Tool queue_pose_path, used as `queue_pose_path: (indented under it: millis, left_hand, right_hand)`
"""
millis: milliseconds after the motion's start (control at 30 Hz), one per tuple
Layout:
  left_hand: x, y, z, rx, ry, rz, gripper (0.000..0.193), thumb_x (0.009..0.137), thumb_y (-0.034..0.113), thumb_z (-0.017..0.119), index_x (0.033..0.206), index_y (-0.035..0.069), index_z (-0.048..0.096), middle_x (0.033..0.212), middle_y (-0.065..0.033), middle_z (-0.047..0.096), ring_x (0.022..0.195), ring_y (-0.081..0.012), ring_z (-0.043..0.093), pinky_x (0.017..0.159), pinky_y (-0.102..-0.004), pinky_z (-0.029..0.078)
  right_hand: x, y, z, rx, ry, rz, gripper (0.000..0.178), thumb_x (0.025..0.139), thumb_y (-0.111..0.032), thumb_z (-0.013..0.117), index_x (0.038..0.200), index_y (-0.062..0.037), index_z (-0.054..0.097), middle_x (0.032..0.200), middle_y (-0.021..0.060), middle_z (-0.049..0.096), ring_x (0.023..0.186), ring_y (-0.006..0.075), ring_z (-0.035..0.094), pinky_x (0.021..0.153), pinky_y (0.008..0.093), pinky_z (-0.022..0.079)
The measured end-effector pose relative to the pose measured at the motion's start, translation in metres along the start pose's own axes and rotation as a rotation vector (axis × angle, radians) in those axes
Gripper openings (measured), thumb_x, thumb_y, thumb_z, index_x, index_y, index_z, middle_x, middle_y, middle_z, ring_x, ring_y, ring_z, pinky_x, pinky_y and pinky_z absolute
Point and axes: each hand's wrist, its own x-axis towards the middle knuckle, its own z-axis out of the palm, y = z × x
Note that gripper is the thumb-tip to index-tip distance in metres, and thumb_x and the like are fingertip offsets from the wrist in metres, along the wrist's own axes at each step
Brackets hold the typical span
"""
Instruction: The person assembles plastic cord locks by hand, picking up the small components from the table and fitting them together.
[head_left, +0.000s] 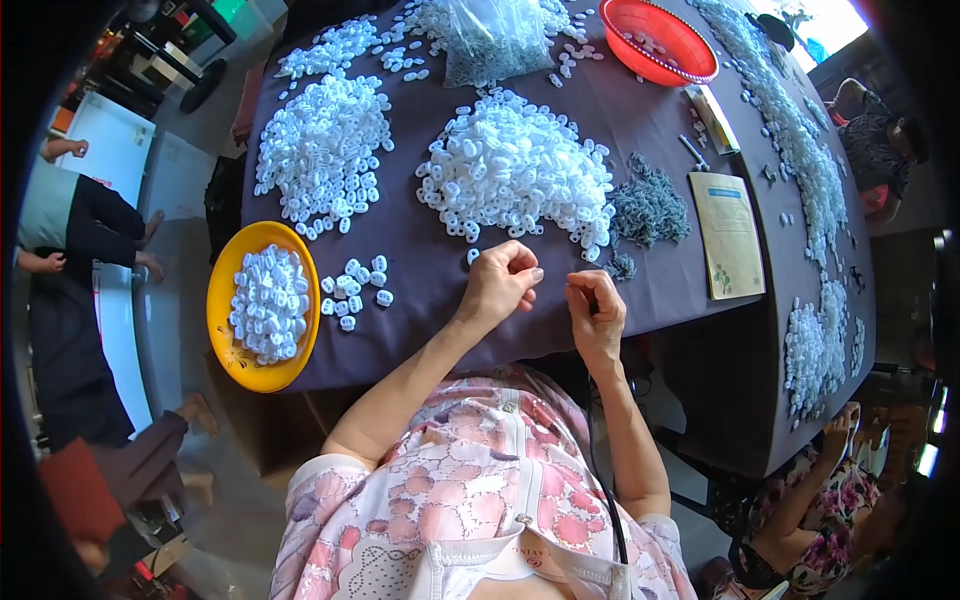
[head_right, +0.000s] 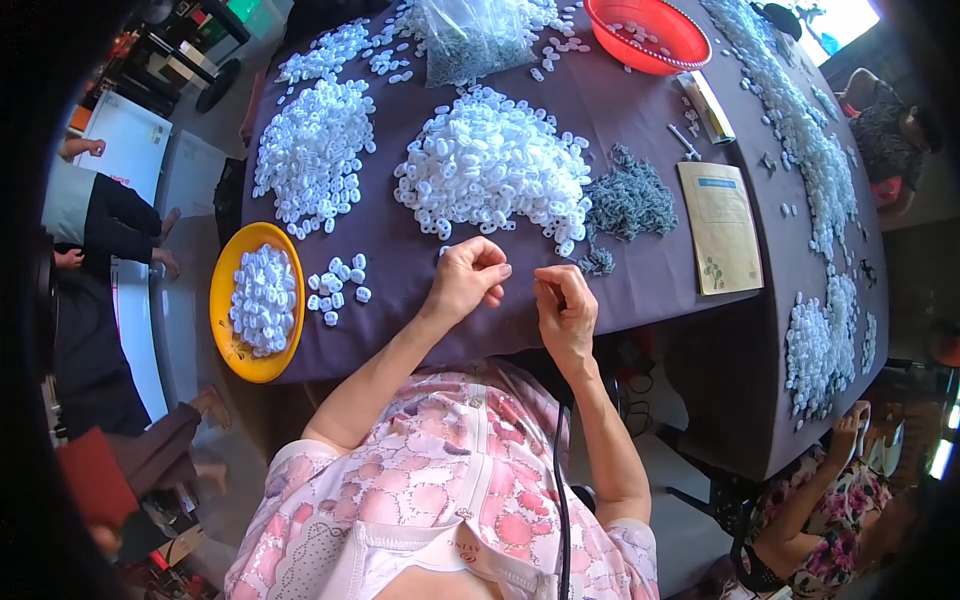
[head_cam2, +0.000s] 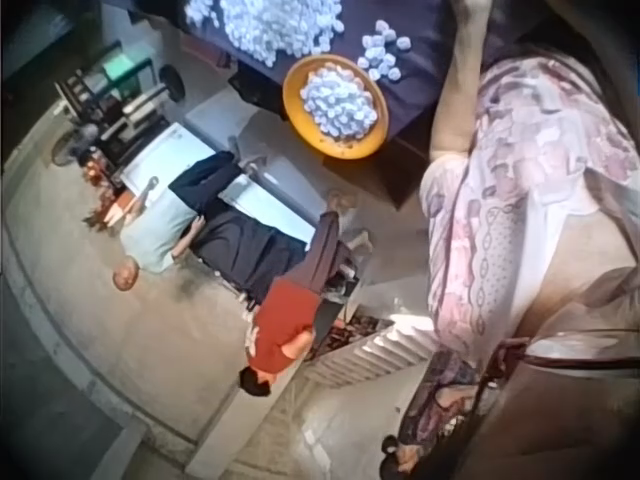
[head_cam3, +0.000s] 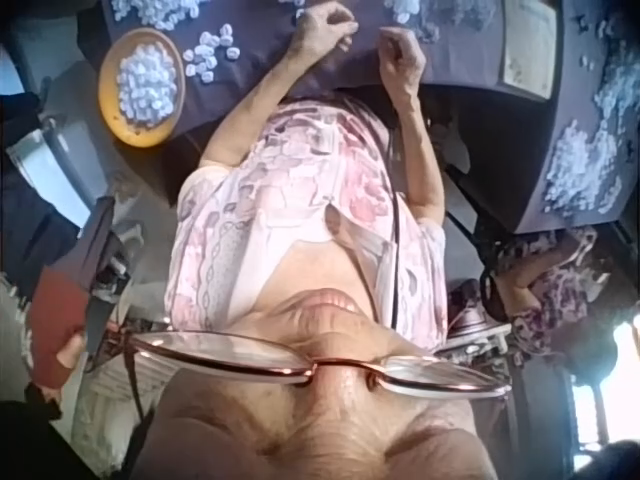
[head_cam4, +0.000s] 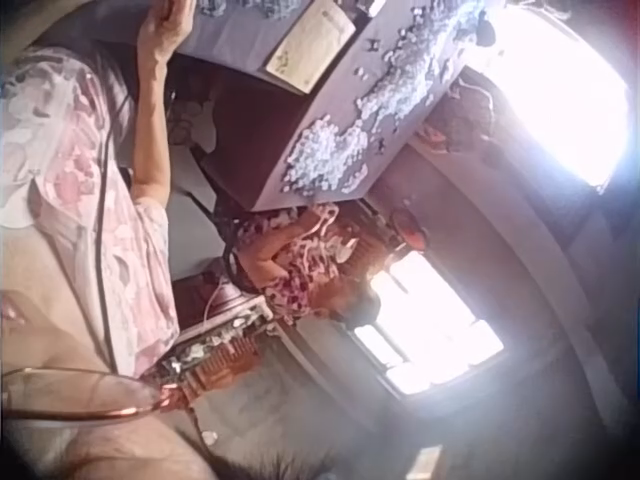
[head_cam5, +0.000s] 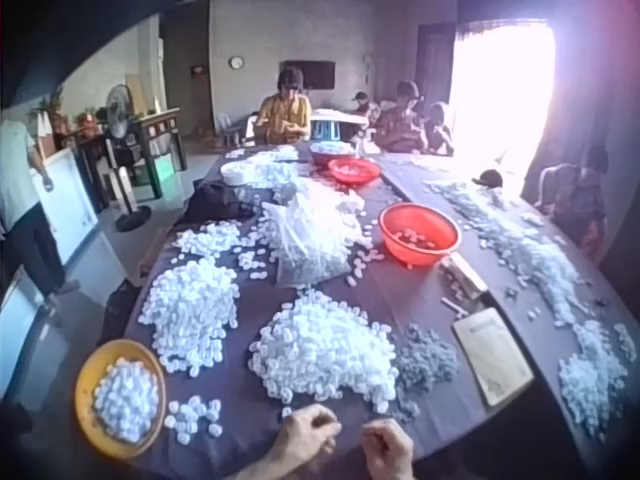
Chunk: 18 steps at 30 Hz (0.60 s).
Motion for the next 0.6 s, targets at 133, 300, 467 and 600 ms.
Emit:
queue_pose_path:
  millis: [133,300,467,600]
  left_hand:
    - [-0.008,-0.009,-0.003,-0.379,0.012,-0.082,0.016,0.084,0.006,0.066,0.098,0.0,0.065,0.078,-0.0059,0.066,0.062,-0.0139,0.065,0.054,-0.0256,0.056]
    - [-0.014,-0.012,0.006,-0.539,0.027,-0.088,0.016,0.087,0.012,0.064,0.097,0.0,0.067,0.08,-0.0071,0.068,0.067,-0.0143,0.067,0.056,-0.027,0.057]
    - [-0.017,-0.016,0.01,-0.576,0.061,-0.022,0.018,0.09,0.008,0.059,0.103,-0.002,0.064,0.085,-0.0065,0.067,0.069,-0.0152,0.067,0.058,-0.0268,0.058]
    - [-0.014,-0.019,0.005,-0.442,0.027,0.015,0.011,0.089,0.005,0.059,0.096,-0.002,0.064,0.081,-0.0056,0.065,0.067,-0.0131,0.065,0.056,-0.0261,0.057]
  right_hand:
    - [0.004,-0.003,0.013,0.217,-0.016,0.107,0.013,0.085,0.008,0.058,0.094,-0.0004,0.06,0.085,-0.0019,0.054,0.076,0.004,0.051,0.066,0.0177,0.042]
    - [0.006,-0.009,0.028,0.374,-0.046,0.186,0.013,0.086,0.009,0.055,0.093,-0.0007,0.059,0.087,-0.0022,0.056,0.082,0.0045,0.054,0.075,0.0183,0.043]
    - [0.007,-0.005,0.03,0.146,-0.009,0.056,0.012,0.084,0.009,0.056,0.091,0.0002,0.059,0.086,0.0017,0.055,0.079,0.0071,0.054,0.069,0.0204,0.045]
    - [0.009,-0.008,0.031,0.082,-0.046,0.01,0.014,0.084,0.01,0.056,0.092,-0.0006,0.059,0.087,0.0001,0.054,0.08,0.0057,0.054,0.072,0.0193,0.044]
